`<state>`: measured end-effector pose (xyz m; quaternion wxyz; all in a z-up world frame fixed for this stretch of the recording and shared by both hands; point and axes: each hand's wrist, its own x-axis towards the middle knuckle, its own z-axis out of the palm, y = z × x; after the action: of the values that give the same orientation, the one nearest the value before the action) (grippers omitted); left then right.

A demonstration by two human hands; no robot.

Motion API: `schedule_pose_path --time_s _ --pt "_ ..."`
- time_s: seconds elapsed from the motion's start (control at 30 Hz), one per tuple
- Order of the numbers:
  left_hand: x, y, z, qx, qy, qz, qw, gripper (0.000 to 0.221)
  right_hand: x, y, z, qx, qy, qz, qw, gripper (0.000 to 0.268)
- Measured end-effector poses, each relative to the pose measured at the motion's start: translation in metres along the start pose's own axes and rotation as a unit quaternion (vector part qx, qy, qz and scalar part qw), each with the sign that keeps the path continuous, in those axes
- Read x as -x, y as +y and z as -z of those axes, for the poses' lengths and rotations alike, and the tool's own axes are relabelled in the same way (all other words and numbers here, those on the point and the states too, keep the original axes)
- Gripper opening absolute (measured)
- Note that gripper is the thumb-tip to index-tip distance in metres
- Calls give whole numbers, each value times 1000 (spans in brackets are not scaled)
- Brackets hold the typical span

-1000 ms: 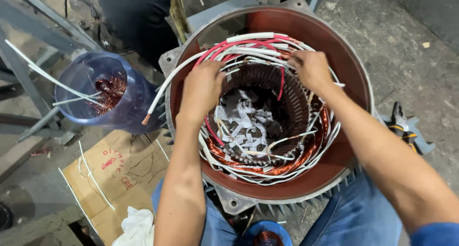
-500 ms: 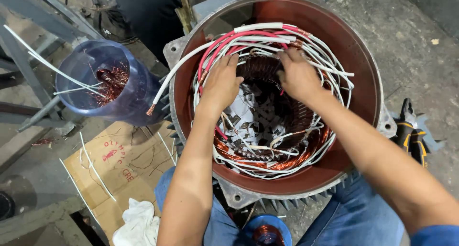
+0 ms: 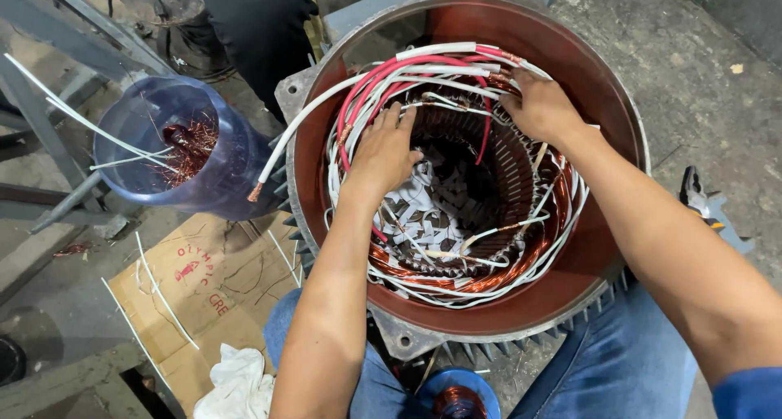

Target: Wiring and connecting the internal components of an electric motor stator using pliers

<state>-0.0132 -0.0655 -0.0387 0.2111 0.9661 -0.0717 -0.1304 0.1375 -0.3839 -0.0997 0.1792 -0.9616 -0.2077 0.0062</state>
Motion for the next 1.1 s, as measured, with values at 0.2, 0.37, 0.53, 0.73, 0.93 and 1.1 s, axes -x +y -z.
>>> schedule_pose_path --time_s 0.2,0.37,0.53,0.73,0.93,1.1 --pt "5 15 23 57 -64 44 995 78 -19 -22 12 67 -77 -33 994 57" --pt "0 10 17 47 -52 38 997 76 -15 -4 -7 -5 68 30 997 25" --pt "2 11 21 49 -58 40 996 75 10 -48 38 71 -7 25 997 28" --pt "11 12 35 56 -14 26 998 64 -23 -52 98 80 45 138 986 19" --pt "13 11 51 65 216 -35 974 37 -48 -85 103 -47 -203 -84 974 61" --pt "15 -6 60 112 305 -32 945 42 -33 -57 61 35 -158 50 986 53"
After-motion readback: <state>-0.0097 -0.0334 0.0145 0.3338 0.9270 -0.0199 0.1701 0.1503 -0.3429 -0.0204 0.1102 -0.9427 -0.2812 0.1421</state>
